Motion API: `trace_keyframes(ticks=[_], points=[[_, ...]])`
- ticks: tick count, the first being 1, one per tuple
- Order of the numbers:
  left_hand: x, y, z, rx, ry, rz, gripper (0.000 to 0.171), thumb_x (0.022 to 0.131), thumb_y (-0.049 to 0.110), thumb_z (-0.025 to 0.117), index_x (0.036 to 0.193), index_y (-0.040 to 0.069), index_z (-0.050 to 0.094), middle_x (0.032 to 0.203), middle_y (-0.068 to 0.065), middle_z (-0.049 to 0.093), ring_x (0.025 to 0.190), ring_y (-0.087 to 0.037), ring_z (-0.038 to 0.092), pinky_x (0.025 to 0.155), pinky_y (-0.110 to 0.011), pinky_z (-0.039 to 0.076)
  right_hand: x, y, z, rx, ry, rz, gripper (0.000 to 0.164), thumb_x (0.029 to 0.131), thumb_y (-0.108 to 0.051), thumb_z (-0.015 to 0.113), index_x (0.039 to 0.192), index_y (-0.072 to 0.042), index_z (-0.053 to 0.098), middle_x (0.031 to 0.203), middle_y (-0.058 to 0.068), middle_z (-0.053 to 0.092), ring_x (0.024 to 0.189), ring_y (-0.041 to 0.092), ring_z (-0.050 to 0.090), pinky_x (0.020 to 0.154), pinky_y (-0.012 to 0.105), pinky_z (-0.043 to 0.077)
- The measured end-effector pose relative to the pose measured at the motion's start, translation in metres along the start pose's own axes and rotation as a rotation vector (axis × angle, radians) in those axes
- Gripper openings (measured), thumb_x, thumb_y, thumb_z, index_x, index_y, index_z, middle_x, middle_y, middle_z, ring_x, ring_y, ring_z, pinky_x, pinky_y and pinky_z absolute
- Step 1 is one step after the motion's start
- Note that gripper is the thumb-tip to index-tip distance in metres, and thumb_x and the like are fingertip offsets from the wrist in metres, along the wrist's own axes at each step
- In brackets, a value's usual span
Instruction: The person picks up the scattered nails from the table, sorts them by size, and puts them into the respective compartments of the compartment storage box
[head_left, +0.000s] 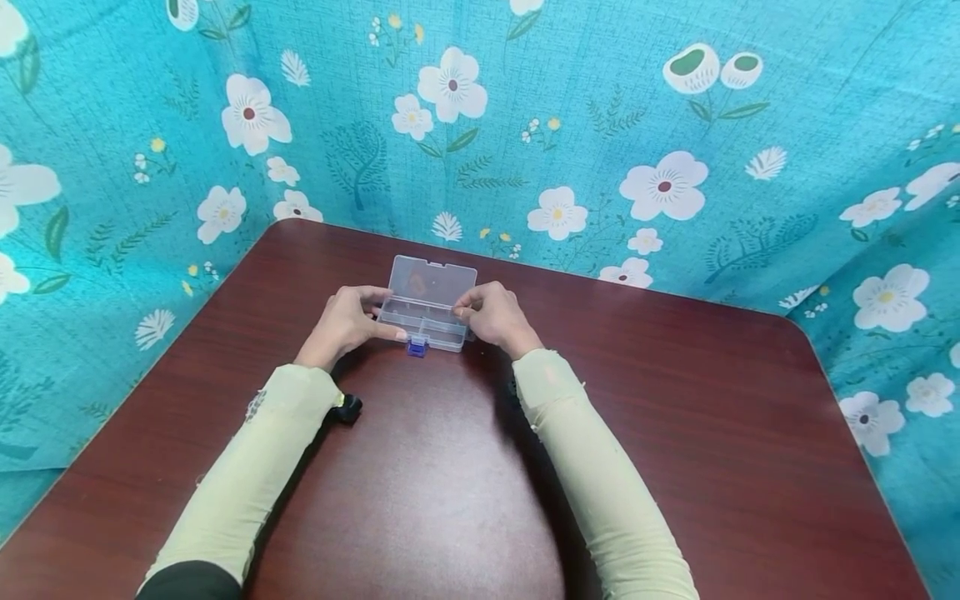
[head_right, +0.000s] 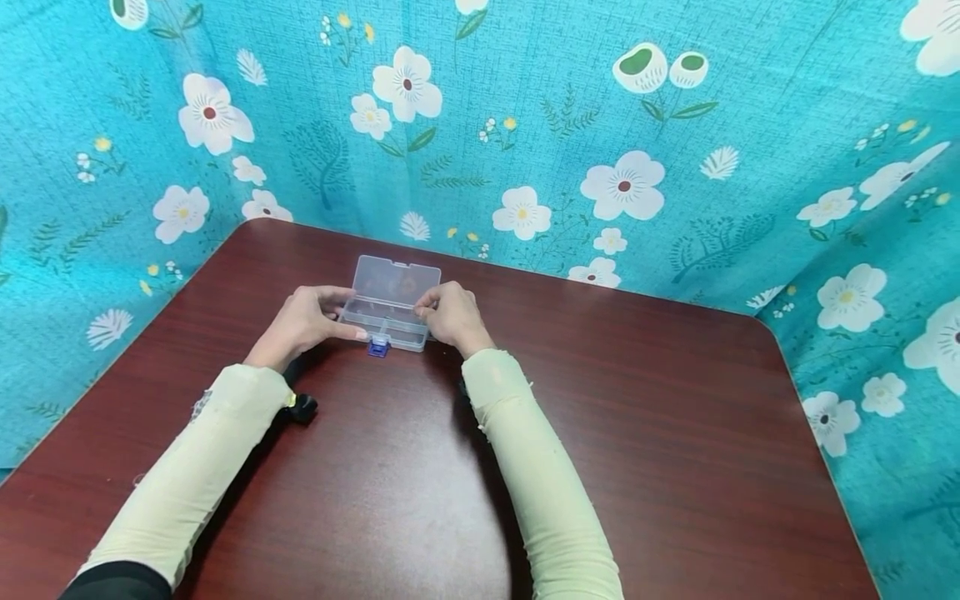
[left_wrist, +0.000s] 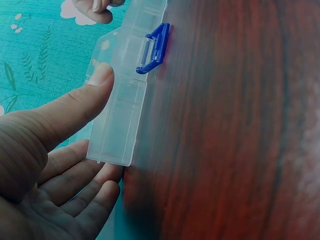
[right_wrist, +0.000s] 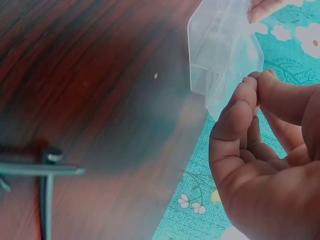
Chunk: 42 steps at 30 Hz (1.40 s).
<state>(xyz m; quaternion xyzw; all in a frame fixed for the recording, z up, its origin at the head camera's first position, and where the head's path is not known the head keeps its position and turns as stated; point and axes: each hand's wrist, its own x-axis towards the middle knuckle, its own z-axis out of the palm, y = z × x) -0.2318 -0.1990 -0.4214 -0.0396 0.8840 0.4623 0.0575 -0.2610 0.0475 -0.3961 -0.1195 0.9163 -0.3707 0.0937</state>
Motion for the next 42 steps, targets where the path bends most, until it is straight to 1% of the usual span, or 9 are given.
trace_keyframes(ticks=[3,8,11,16,20,26,32,36,42], points=[[0.0,0.0,-0.001,0.005,0.001,0.0,0.082,0.069,0.02,0.096,0.14,0.006,0.058,0.12,-0.014,0.064,0.105,-0.029,0.054,0.084,-0.039,0.049,-0.002,0.0,-0.003,0.009,-0.009,-0.005,0.014,0.099,-0.015,0.067,0.099,-0.01,0.079,0.103,0.001,0.07,0.092,0.019,0.062,0.081,0.039,0.052],[0.0,-0.001,-0.001,0.001,0.001,0.001,0.082,0.069,0.021,0.096,0.14,0.007,0.058,0.121,-0.013,0.064,0.105,-0.029,0.054,0.084,-0.039,0.049,-0.005,0.003,-0.007,0.012,-0.027,-0.008,0.013,0.098,-0.015,0.068,0.097,-0.008,0.08,0.096,0.001,0.071,0.081,0.019,0.059,0.073,0.036,0.05],[-0.001,-0.001,-0.002,0.002,0.005,-0.001,0.082,0.069,0.02,0.096,0.141,0.007,0.058,0.121,-0.013,0.063,0.105,-0.029,0.054,0.084,-0.039,0.049,-0.007,0.009,-0.01,0.024,-0.047,-0.012,0.013,0.097,-0.015,0.069,0.097,-0.007,0.08,0.091,0.003,0.072,0.077,0.018,0.06,0.069,0.033,0.049],[-0.002,-0.001,-0.003,0.015,0.01,-0.001,0.082,0.068,0.02,0.096,0.14,0.006,0.058,0.121,-0.014,0.064,0.106,-0.03,0.054,0.085,-0.04,0.05,-0.012,0.02,-0.017,0.05,-0.091,-0.009,0.014,0.097,-0.015,0.068,0.099,-0.007,0.08,0.088,0.006,0.074,0.077,0.016,0.064,0.068,0.032,0.048],[-0.001,-0.001,-0.002,0.016,0.008,0.006,0.083,0.068,0.02,0.096,0.14,0.004,0.058,0.12,-0.015,0.064,0.105,-0.03,0.055,0.084,-0.04,0.05,-0.02,0.03,-0.022,0.068,-0.111,-0.008,0.015,0.098,-0.015,0.068,0.1,-0.006,0.08,0.09,0.009,0.073,0.077,0.018,0.061,0.068,0.033,0.047],[-0.001,0.002,-0.001,0.002,0.003,0.005,0.081,0.068,0.018,0.096,0.138,0.004,0.059,0.118,-0.015,0.065,0.104,-0.03,0.055,0.083,-0.039,0.049,-0.033,0.036,-0.029,0.074,-0.13,0.015,0.015,0.098,-0.014,0.068,0.102,-0.005,0.079,0.092,0.009,0.072,0.078,0.02,0.059,0.068,0.034,0.047],[0.0,0.001,-0.001,0.006,0.004,0.012,0.082,0.067,0.019,0.096,0.139,0.004,0.059,0.119,-0.015,0.065,0.105,-0.03,0.055,0.085,-0.039,0.049,-0.047,0.042,-0.04,0.063,-0.159,0.014,0.014,0.098,-0.015,0.068,0.102,-0.007,0.079,0.095,0.008,0.072,0.08,0.02,0.058,0.069,0.035,0.048],[0.0,0.001,-0.001,0.002,0.005,0.019,0.082,0.068,0.019,0.096,0.139,0.004,0.059,0.119,-0.015,0.064,0.105,-0.03,0.055,0.085,-0.039,0.049,-0.055,0.046,-0.044,0.061,-0.159,0.027,0.013,0.097,-0.015,0.069,0.1,-0.007,0.079,0.093,0.01,0.071,0.078,0.02,0.056,0.066,0.034,0.047],[0.0,0.001,-0.001,-0.004,-0.001,0.01,0.083,0.068,0.019,0.096,0.14,0.005,0.058,0.122,-0.014,0.063,0.107,-0.03,0.054,0.087,-0.04,0.05,-0.065,0.055,-0.047,0.059,-0.164,0.045,0.01,0.095,-0.012,0.071,0.096,-0.007,0.079,0.088,0.009,0.071,0.076,0.019,0.055,0.064,0.033,0.045]])
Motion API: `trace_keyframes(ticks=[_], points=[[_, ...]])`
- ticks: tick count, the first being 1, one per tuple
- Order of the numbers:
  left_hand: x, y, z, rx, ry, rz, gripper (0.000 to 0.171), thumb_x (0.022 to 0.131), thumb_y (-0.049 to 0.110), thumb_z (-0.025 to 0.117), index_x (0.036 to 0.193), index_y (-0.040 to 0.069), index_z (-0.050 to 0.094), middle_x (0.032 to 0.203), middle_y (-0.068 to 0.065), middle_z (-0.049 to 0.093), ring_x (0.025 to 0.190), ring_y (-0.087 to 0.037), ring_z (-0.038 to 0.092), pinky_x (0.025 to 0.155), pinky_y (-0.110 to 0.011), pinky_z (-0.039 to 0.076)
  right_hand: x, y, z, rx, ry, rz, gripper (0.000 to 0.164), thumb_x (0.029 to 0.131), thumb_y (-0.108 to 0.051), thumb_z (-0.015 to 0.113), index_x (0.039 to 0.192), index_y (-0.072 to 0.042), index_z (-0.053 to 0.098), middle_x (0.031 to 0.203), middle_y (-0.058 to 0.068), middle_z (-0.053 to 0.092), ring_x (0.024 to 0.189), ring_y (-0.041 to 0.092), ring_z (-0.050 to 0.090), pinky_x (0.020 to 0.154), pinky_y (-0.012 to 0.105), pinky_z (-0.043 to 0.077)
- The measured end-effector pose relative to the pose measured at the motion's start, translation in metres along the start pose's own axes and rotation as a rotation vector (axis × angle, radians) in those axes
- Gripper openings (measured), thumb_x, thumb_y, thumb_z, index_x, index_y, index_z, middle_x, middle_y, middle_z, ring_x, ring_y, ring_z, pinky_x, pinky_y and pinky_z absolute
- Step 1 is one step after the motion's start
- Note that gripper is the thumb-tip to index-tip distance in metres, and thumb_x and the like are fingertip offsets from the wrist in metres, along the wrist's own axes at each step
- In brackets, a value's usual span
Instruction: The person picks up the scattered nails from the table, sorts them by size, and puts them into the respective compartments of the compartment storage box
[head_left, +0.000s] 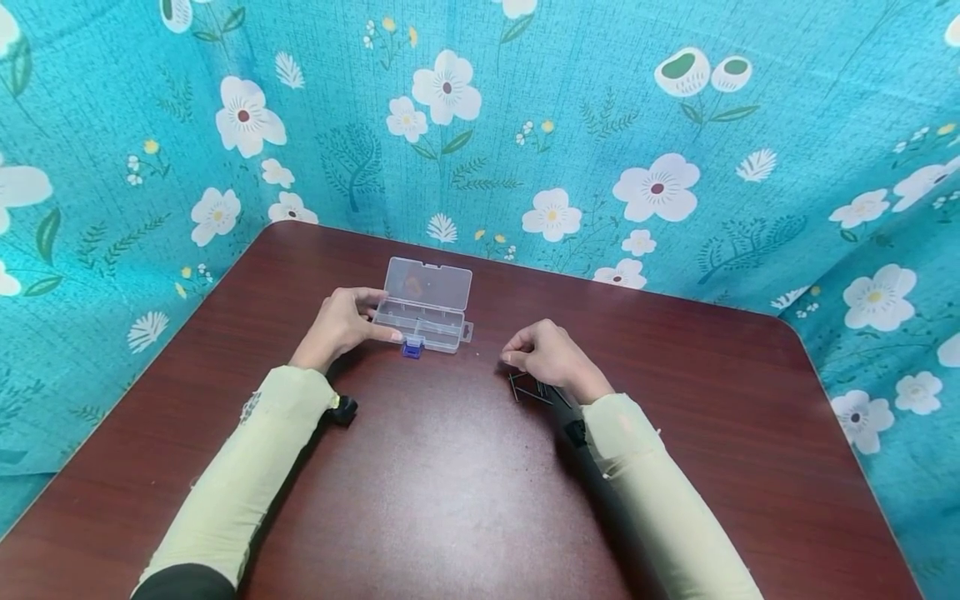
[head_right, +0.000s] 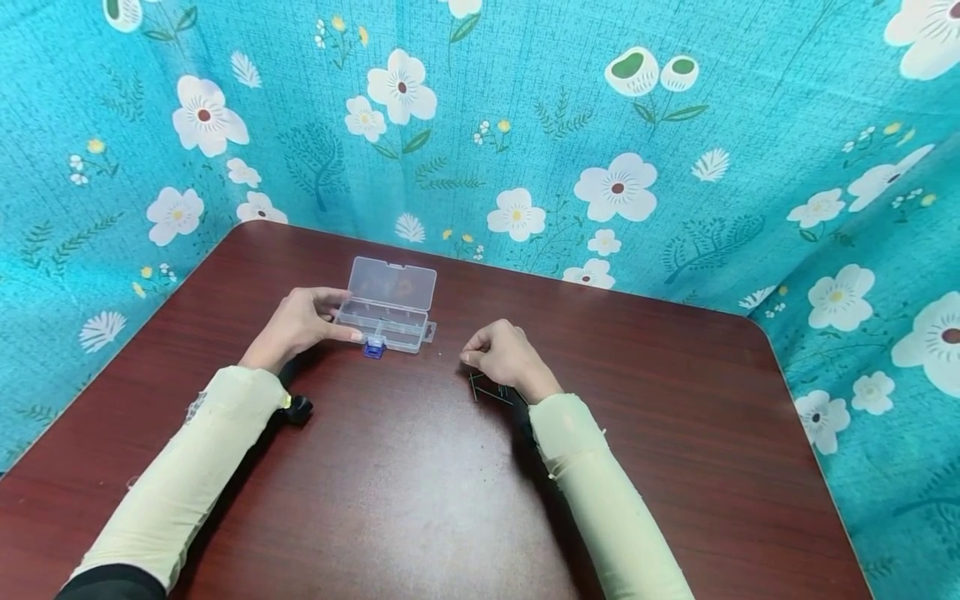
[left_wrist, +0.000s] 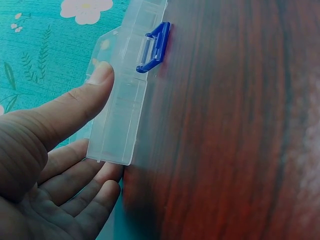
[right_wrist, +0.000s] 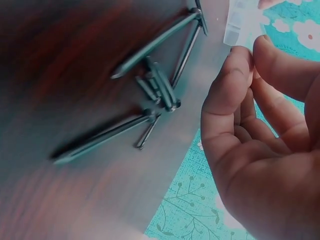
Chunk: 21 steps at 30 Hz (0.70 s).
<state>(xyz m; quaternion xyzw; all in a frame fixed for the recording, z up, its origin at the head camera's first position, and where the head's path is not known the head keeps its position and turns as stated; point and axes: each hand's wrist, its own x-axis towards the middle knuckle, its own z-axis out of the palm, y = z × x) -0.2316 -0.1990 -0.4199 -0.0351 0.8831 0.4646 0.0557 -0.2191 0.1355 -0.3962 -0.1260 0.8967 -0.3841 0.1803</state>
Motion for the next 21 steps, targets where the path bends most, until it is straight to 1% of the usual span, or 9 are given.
trace_keyframes(ticks=[5,12,16,21], points=[[0.0,0.0,0.0,-0.014,-0.007,-0.007,0.083,0.068,0.018,0.096,0.141,0.005,0.057,0.121,-0.014,0.064,0.105,-0.03,0.055,0.087,-0.04,0.05,-0.01,0.006,-0.001,-0.049,-0.008,-0.005,0.007,0.094,-0.012,0.073,0.093,-0.009,0.08,0.085,0.006,0.071,0.072,0.019,0.055,0.062,0.033,0.045],[0.001,0.0,0.0,-0.015,-0.018,-0.019,0.085,0.068,0.021,0.096,0.142,0.005,0.056,0.123,-0.015,0.064,0.106,-0.03,0.056,0.091,-0.042,0.049,-0.024,0.014,-0.003,-0.104,-0.008,-0.012,0.006,0.092,-0.012,0.075,0.089,-0.013,0.08,0.083,0.0,0.071,0.076,0.019,0.054,0.062,0.033,0.045],[0.0,-0.001,-0.001,-0.011,-0.013,-0.016,0.085,0.069,0.021,0.096,0.142,0.006,0.056,0.124,-0.014,0.063,0.107,-0.03,0.055,0.091,-0.042,0.049,-0.028,0.017,-0.003,-0.122,-0.011,-0.013,0.006,0.091,-0.012,0.076,0.087,-0.014,0.08,0.081,-0.002,0.07,0.073,0.017,0.053,0.061,0.033,0.044],[-0.001,-0.003,-0.001,-0.006,-0.008,-0.003,0.085,0.068,0.021,0.096,0.142,0.006,0.057,0.124,-0.014,0.063,0.107,-0.03,0.055,0.089,-0.042,0.05,-0.036,0.022,-0.001,-0.142,-0.004,-0.01,0.007,0.091,-0.012,0.076,0.084,-0.014,0.079,0.078,-0.004,0.068,0.069,0.016,0.051,0.059,0.032,0.042]])
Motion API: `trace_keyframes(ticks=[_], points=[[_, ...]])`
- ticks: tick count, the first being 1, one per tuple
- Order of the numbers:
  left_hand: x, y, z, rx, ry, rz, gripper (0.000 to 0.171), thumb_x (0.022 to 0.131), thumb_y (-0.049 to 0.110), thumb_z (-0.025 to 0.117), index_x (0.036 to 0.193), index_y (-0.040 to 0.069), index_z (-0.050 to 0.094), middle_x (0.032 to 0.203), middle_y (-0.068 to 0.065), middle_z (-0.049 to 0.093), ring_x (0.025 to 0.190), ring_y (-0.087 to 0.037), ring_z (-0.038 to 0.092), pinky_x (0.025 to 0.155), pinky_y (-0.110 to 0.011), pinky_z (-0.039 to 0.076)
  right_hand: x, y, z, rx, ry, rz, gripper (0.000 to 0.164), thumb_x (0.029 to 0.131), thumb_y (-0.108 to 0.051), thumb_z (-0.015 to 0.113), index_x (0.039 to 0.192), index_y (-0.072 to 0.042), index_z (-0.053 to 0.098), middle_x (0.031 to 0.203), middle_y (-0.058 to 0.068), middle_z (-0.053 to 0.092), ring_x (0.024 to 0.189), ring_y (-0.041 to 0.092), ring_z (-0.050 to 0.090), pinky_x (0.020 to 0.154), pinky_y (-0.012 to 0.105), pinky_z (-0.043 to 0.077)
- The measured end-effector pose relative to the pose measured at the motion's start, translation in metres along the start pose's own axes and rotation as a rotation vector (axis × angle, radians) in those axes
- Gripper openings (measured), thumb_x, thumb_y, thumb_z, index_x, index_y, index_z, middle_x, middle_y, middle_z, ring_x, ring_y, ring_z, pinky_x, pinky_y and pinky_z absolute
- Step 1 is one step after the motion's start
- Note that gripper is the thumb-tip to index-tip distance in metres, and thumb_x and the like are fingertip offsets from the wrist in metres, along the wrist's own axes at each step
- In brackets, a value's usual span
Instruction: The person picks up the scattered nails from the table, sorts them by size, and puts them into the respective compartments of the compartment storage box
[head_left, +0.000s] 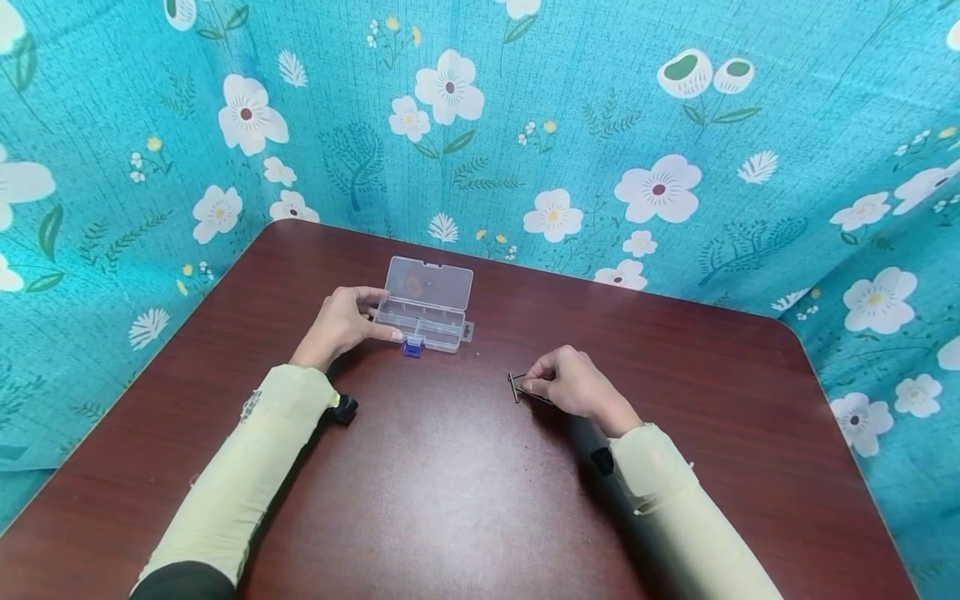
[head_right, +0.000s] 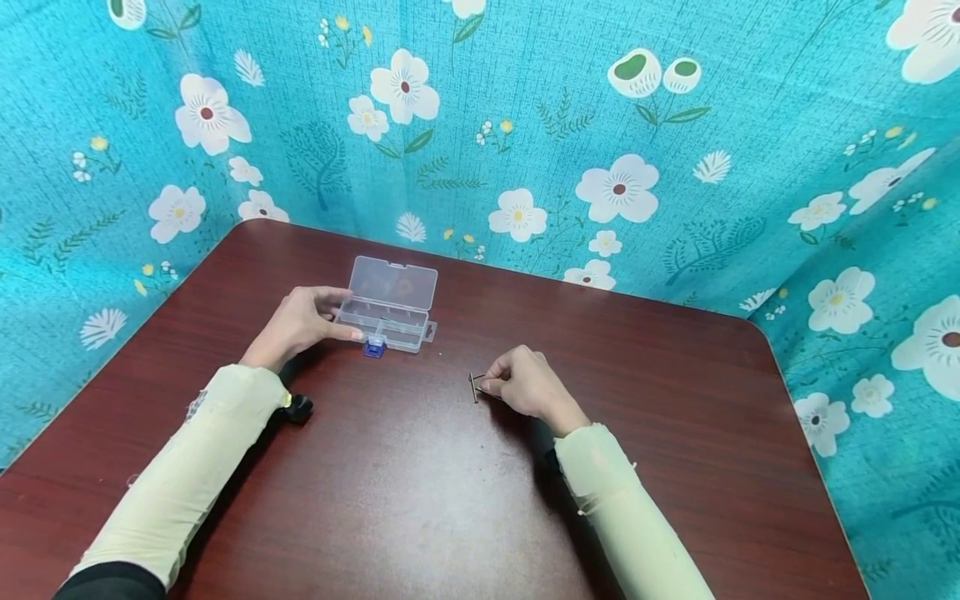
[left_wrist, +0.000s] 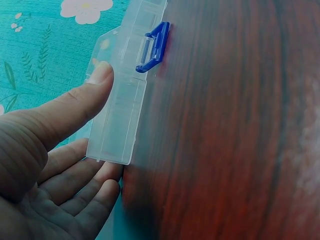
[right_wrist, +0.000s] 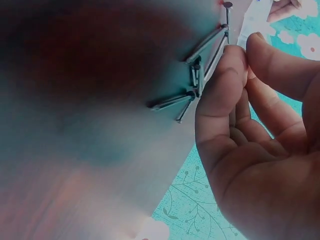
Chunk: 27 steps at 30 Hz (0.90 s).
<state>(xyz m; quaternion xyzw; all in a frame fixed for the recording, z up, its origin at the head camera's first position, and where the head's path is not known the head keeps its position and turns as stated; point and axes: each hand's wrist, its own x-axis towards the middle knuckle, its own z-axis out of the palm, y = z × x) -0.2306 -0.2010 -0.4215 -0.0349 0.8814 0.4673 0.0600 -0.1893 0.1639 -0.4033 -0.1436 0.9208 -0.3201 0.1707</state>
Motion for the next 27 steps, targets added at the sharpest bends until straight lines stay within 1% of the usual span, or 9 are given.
trace_keyframes(ticks=[4,10,16,20,24,27], points=[[0.0,0.0,0.0,0.013,0.002,0.007,0.085,0.068,0.022,0.096,0.141,0.005,0.057,0.125,-0.015,0.063,0.108,-0.03,0.055,0.088,-0.042,0.05,-0.008,0.005,0.002,-0.019,0.011,0.002,0.01,0.09,-0.01,0.076,0.082,-0.015,0.078,0.079,-0.005,0.068,0.07,0.016,0.051,0.06,0.033,0.043],[0.0,0.0,-0.001,-0.001,-0.004,-0.006,0.085,0.069,0.021,0.096,0.143,0.006,0.056,0.124,-0.015,0.063,0.107,-0.031,0.055,0.09,-0.043,0.05,-0.016,0.011,0.002,-0.047,0.029,0.005,0.011,0.088,-0.01,0.078,0.079,-0.016,0.077,0.076,-0.007,0.068,0.069,0.015,0.053,0.062,0.033,0.044],[0.0,-0.001,-0.001,0.002,-0.001,-0.011,0.085,0.069,0.021,0.095,0.142,0.006,0.056,0.125,-0.015,0.063,0.108,-0.03,0.055,0.091,-0.043,0.05,-0.018,0.015,0.004,-0.099,0.056,-0.01,0.012,0.086,-0.012,0.081,0.076,-0.016,0.075,0.068,-0.009,0.065,0.066,0.013,0.055,0.062,0.032,0.046],[0.0,-0.001,-0.001,0.005,-0.002,-0.004,0.084,0.069,0.021,0.096,0.142,0.006,0.057,0.123,-0.015,0.063,0.107,-0.03,0.056,0.089,-0.042,0.05,-0.016,0.015,0.008,-0.147,0.082,-0.016,0.015,0.083,-0.014,0.083,0.072,-0.016,0.072,0.064,-0.009,0.062,0.063,0.013,0.053,0.058,0.032,0.045],[0.001,-0.001,-0.001,0.009,-0.004,0.005,0.084,0.068,0.021,0.096,0.141,0.006,0.057,0.121,-0.014,0.064,0.105,-0.029,0.056,0.087,-0.041,0.05,-0.015,0.014,0.01,-0.177,0.09,-0.018,0.019,0.085,-0.012,0.081,0.07,-0.016,0.07,0.065,-0.008,0.063,0.061,0.013,0.053,0.056,0.031,0.045],[0.001,0.0,0.0,0.004,-0.008,-0.001,0.084,0.069,0.021,0.096,0.142,0.006,0.057,0.122,-0.014,0.064,0.105,-0.03,0.056,0.089,-0.041,0.05,-0.015,0.013,0.01,-0.223,0.07,-0.036,0.024,0.089,-0.009,0.076,0.067,-0.016,0.068,0.063,-0.008,0.061,0.056,0.011,0.051,0.054,0.03,0.044]])
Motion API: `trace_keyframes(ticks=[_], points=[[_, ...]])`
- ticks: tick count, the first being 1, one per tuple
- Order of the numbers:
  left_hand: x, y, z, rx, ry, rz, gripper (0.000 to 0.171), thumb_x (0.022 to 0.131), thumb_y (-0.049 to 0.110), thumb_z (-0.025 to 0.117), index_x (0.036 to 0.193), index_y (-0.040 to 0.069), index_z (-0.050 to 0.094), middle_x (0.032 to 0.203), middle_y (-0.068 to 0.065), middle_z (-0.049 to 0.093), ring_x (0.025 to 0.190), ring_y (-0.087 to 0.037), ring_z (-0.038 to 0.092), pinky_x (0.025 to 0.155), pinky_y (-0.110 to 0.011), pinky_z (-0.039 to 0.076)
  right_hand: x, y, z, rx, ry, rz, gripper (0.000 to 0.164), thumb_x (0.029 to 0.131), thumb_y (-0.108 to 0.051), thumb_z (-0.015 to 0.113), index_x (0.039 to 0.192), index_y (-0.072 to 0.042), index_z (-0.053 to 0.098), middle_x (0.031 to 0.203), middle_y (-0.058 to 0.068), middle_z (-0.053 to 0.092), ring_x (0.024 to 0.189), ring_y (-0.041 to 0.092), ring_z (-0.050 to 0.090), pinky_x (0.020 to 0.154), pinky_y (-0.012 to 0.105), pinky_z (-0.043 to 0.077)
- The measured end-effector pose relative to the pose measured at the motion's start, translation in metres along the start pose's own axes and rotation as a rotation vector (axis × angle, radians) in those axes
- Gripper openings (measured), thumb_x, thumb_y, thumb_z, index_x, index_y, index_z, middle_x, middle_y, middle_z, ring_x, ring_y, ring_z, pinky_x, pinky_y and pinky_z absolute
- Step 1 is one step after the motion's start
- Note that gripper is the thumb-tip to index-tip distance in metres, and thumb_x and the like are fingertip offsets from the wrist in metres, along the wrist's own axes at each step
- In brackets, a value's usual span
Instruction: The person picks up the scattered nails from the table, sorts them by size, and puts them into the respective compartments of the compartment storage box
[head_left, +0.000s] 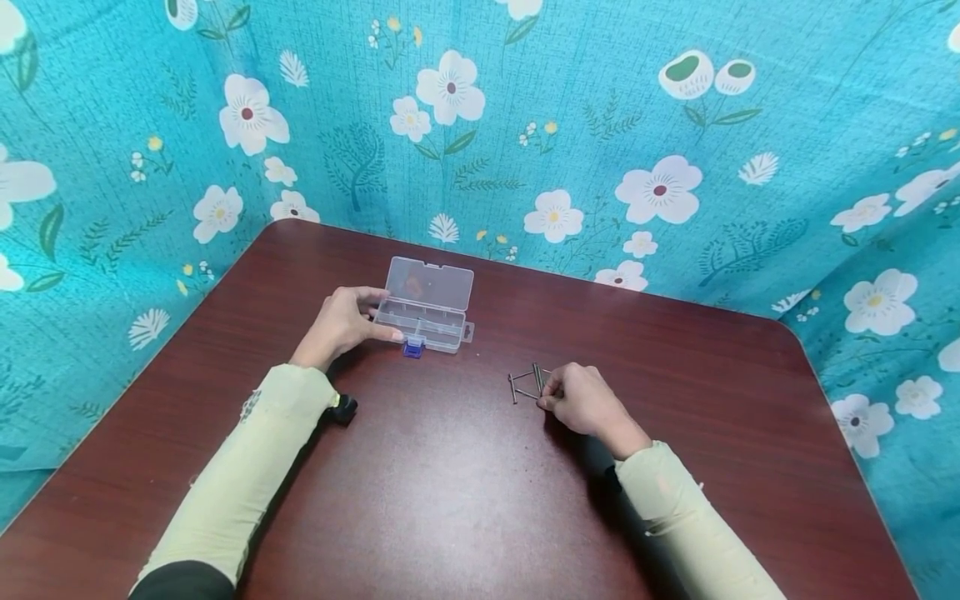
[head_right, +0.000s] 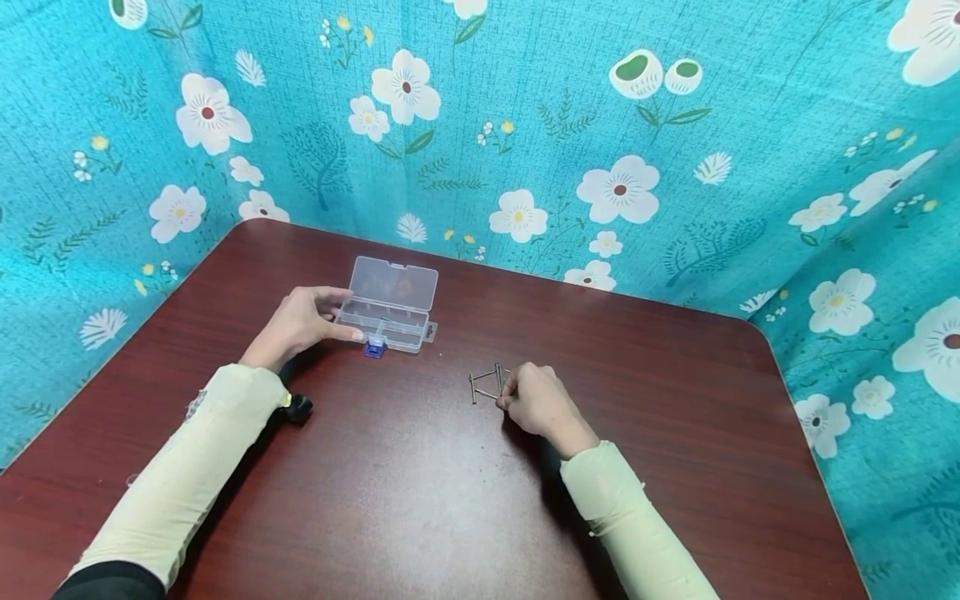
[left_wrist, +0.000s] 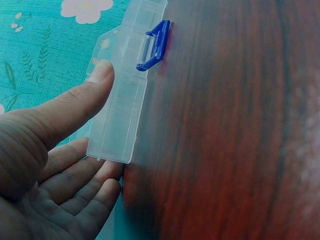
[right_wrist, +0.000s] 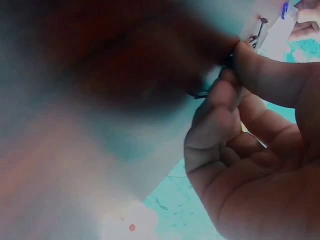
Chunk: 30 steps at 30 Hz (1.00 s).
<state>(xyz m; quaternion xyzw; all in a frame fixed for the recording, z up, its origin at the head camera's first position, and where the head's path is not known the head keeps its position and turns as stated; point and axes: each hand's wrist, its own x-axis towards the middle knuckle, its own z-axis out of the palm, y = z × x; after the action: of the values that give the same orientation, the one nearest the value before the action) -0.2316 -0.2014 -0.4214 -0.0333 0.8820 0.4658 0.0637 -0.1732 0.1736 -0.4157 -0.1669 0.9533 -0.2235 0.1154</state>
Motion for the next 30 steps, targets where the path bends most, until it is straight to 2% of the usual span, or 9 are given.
trace_keyframes(ticks=[3,5,9,12,14,18,23,27,30], points=[[0.0,0.002,0.0,-0.006,-0.004,-0.01,0.084,0.069,0.02,0.095,0.142,0.006,0.056,0.123,-0.014,0.064,0.106,-0.03,0.056,0.091,-0.043,0.05,0.001,-0.003,0.0,-0.085,-0.034,-0.013,0.025,0.091,-0.008,0.072,0.068,-0.015,0.067,0.065,-0.006,0.058,0.056,0.011,0.049,0.054,0.03,0.043],[0.0,0.002,-0.001,-0.004,-0.004,-0.014,0.085,0.069,0.021,0.095,0.142,0.006,0.056,0.123,-0.014,0.064,0.106,-0.03,0.056,0.092,-0.043,0.05,0.001,-0.007,-0.001,-0.147,-0.058,-0.029,0.032,0.09,-0.005,0.07,0.062,-0.015,0.059,0.064,-0.005,0.049,0.057,0.012,0.043,0.053,0.03,0.04],[0.0,0.002,-0.001,0.001,-0.001,-0.014,0.084,0.069,0.021,0.096,0.142,0.007,0.057,0.123,-0.014,0.064,0.106,-0.03,0.056,0.09,-0.042,0.049,0.0,-0.013,-0.002,-0.241,-0.068,-0.079,0.038,0.086,0.003,0.066,0.058,-0.016,0.046,0.068,-0.002,0.042,0.064,0.015,0.039,0.056,0.033,0.039],[0.0,0.002,0.0,-0.001,0.001,-0.005,0.084,0.069,0.02,0.096,0.141,0.006,0.057,0.122,-0.014,0.065,0.105,-0.029,0.057,0.088,-0.041,0.05,-0.001,-0.014,-0.003,-0.253,-0.059,-0.083,0.03,0.085,0.006,0.064,0.065,-0.013,0.05,0.072,0.0,0.047,0.068,0.017,0.044,0.059,0.035,0.043],[0.0,0.003,0.0,0.005,0.005,0.003,0.083,0.069,0.02,0.096,0.141,0.006,0.057,0.121,-0.014,0.065,0.104,-0.029,0.056,0.086,-0.04,0.049,-0.002,-0.013,-0.005,-0.218,-0.059,-0.067,0.023,0.088,0.004,0.063,0.072,-0.011,0.054,0.073,0.002,0.049,0.068,0.019,0.046,0.059,0.036,0.043],[0.0,0.002,0.001,0.026,0.012,0.007,0.082,0.069,0.02,0.096,0.14,0.005,0.058,0.119,-0.014,0.065,0.104,-0.029,0.056,0.085,-0.039,0.049,-0.001,-0.01,-0.007,-0.08,-0.061,-0.041,0.012,0.094,-0.002,0.064,0.084,-0.008,0.062,0.075,0.001,0.054,0.068,0.018,0.048,0.062,0.034,0.044],[0.0,0.002,0.001,0.038,0.015,0.013,0.082,0.069,0.02,0.096,0.139,0.004,0.058,0.119,-0.015,0.065,0.104,-0.03,0.056,0.085,-0.04,0.05,0.002,-0.004,-0.011,0.143,-0.03,-0.078,0.014,0.097,-0.001,0.063,0.085,-0.007,0.064,0.078,-0.002,0.054,0.071,0.015,0.047,0.069,0.034,0.042],[0.0,0.001,0.001,0.033,0.011,0.012,0.083,0.068,0.021,0.096,0.14,0.004,0.058,0.12,-0.015,0.065,0.105,-0.03,0.056,0.085,-0.04,0.05,0.007,-0.004,-0.013,0.279,-0.003,-0.077,0.012,0.098,0.002,0.06,0.088,-0.003,0.065,0.079,0.002,0.055,0.07,0.016,0.048,0.066,0.033,0.043],[0.0,0.001,0.001,0.024,0.006,0.006,0.083,0.069,0.02,0.096,0.141,0.005,0.057,0.121,-0.015,0.064,0.105,-0.03,0.055,0.085,-0.039,0.05,0.012,-0.007,-0.012,0.34,0.005,-0.062,0.012,0.099,0.002,0.058,0.093,-0.001,0.068,0.081,0.005,0.059,0.069,0.017,0.052,0.064,0.032,0.044]])
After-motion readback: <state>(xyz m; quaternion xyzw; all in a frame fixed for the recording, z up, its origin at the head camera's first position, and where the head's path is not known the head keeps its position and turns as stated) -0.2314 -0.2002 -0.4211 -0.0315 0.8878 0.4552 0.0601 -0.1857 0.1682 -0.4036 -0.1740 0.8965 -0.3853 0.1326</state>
